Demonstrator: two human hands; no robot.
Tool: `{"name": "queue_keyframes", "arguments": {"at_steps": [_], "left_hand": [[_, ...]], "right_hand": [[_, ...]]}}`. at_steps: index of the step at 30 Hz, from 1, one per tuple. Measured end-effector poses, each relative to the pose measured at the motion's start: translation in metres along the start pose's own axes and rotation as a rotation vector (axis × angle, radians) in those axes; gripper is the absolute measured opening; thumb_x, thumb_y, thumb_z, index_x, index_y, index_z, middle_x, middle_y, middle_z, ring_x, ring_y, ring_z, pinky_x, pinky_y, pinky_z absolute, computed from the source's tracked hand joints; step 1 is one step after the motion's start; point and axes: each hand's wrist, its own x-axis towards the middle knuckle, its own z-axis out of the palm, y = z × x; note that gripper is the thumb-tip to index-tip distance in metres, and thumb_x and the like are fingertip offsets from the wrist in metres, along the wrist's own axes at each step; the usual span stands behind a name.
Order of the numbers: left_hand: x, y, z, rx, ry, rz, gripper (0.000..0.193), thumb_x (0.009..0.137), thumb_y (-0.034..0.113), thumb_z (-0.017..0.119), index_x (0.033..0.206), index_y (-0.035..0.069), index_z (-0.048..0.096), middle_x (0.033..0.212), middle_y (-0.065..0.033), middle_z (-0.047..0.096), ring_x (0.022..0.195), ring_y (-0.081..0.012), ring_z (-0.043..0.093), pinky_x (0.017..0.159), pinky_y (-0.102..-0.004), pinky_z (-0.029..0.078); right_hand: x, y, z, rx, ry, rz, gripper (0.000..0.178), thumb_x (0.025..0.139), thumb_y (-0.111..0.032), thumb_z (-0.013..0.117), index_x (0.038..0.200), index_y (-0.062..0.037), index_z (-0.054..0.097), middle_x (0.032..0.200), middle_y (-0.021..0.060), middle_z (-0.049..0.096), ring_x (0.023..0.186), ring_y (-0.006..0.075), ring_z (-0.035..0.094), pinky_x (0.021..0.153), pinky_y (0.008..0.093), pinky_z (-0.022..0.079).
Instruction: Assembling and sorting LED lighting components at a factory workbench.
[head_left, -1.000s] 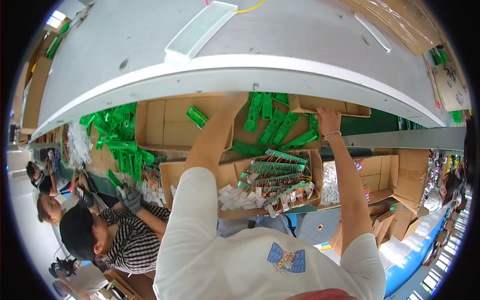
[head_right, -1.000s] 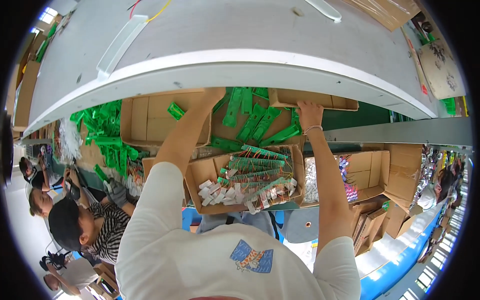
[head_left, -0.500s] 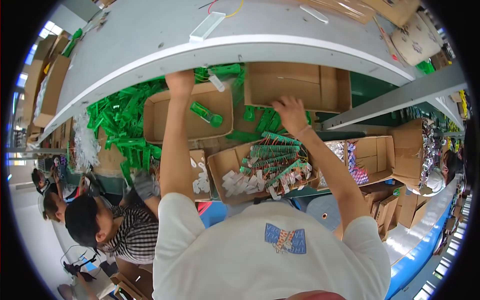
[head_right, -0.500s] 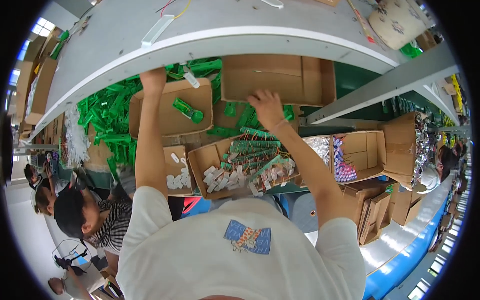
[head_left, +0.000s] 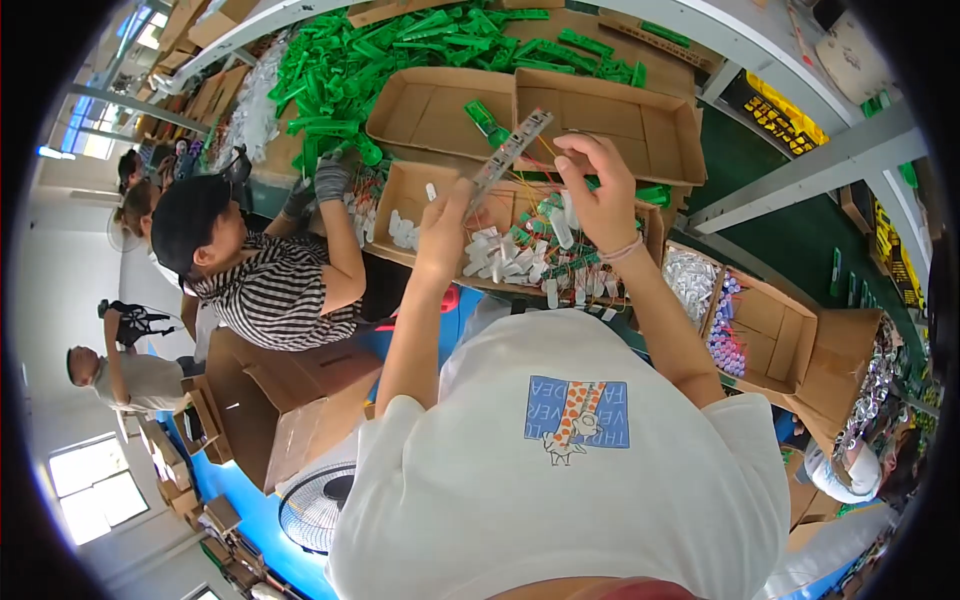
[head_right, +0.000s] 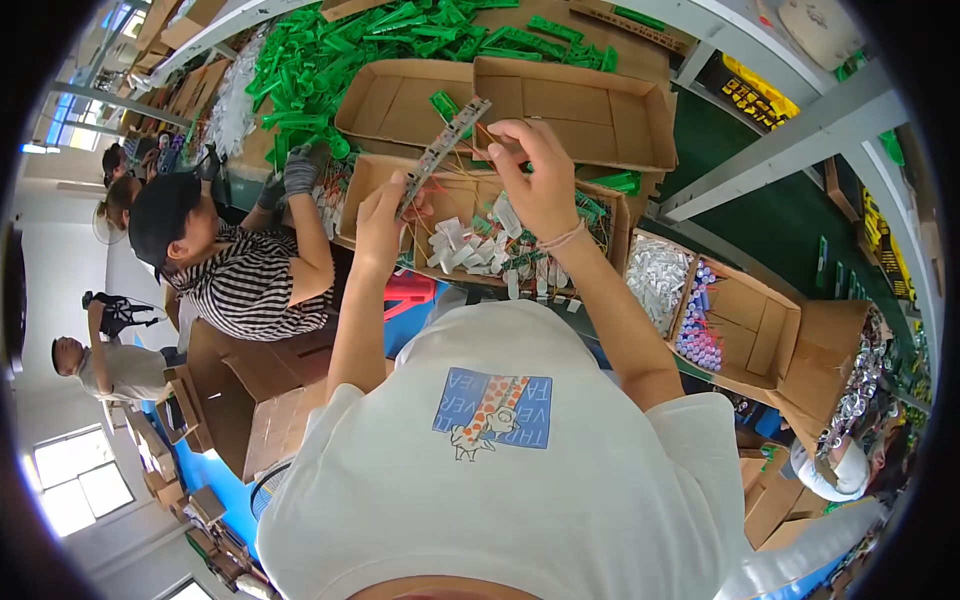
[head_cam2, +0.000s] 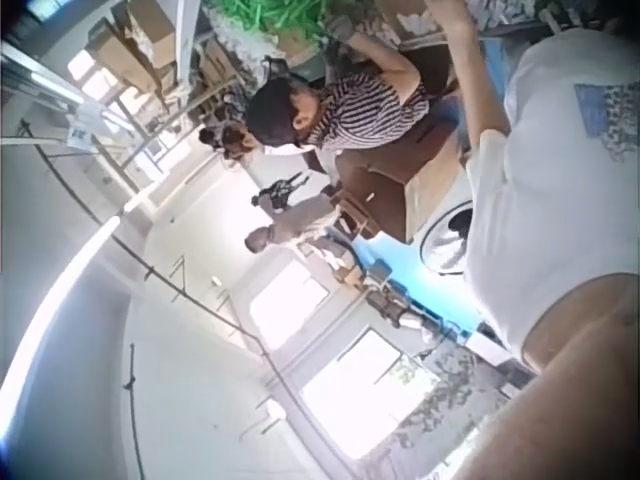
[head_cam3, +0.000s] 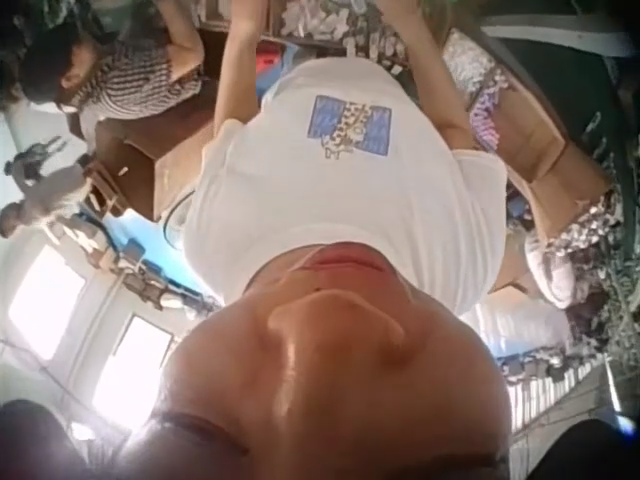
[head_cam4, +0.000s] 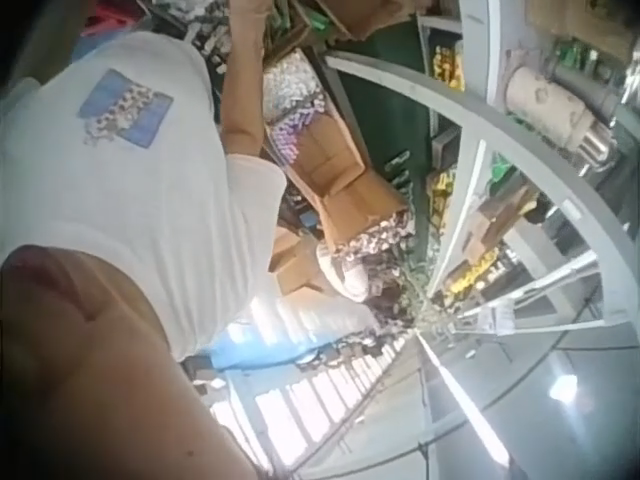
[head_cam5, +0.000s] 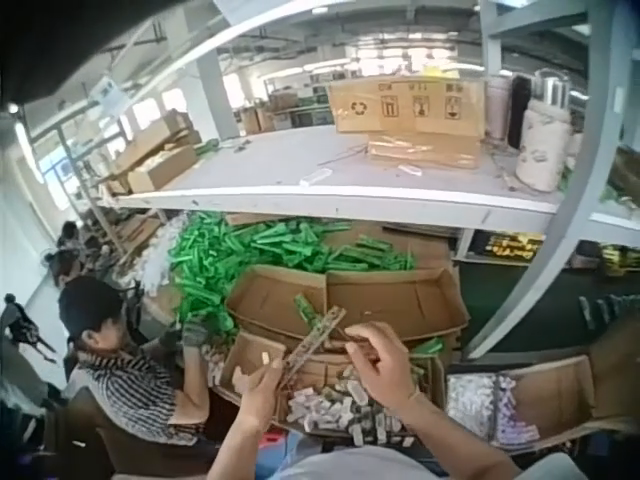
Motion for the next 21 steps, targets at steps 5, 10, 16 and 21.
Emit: {"name": "queue_keyframes", "arguments": {"at_steps": [5,10,16,21], "left_hand": [[-0.011,-0.021,0.02,0.335,-0.139,0.356,0.02,0.094,0.016,0.056,0.108,0.001,0.059,0.094,-0.0131,0.06,0.082,-0.0217,0.058,0.076,-0.035,0.045],[-0.023,-0.022,0.065,0.69,-0.273,0.736,0.026,0.088,0.008,0.06,0.112,0.0,0.055,0.106,-0.018,0.055,0.097,-0.0364,0.056,0.08,-0.042,0.045],[0.008,0.036,0.022,0.665,-0.494,0.655,0.039,0.081,0.003,0.064,0.119,0.003,0.056,0.112,-0.0162,0.055,0.105,-0.0333,0.056,0.091,-0.0414,0.045],[0.048,0.062,0.025,0.704,-0.348,0.97,0.031,0.082,-0.001,0.066,0.112,0.003,0.062,0.111,-0.013,0.06,0.098,-0.027,0.061,0.083,-0.0348,0.051]], "right_hand": [[-0.036,-0.026,0.001,-0.432,0.245,-0.305,0.024,0.088,-0.01,0.066,0.111,-0.0046,0.062,0.105,0.0073,0.058,0.099,0.0147,0.056,0.08,0.0275,0.048],[-0.036,-0.004,0.016,0.228,0.146,0.118,0.038,0.092,-0.012,0.064,0.128,-0.0053,0.053,0.107,0.0037,0.057,0.096,0.0106,0.054,0.078,0.0245,0.047],[-0.021,-0.017,-0.025,-0.232,0.158,0.084,0.047,0.086,-0.001,0.064,0.131,-0.0057,0.052,0.107,0.0034,0.061,0.087,0.011,0.059,0.077,0.0235,0.048],[-0.016,-0.036,-0.029,-0.159,-0.046,0.144,0.05,0.08,0.002,0.07,0.127,-0.0049,0.054,0.112,0.008,0.065,0.096,0.0125,0.063,0.082,0.0267,0.051]]}}
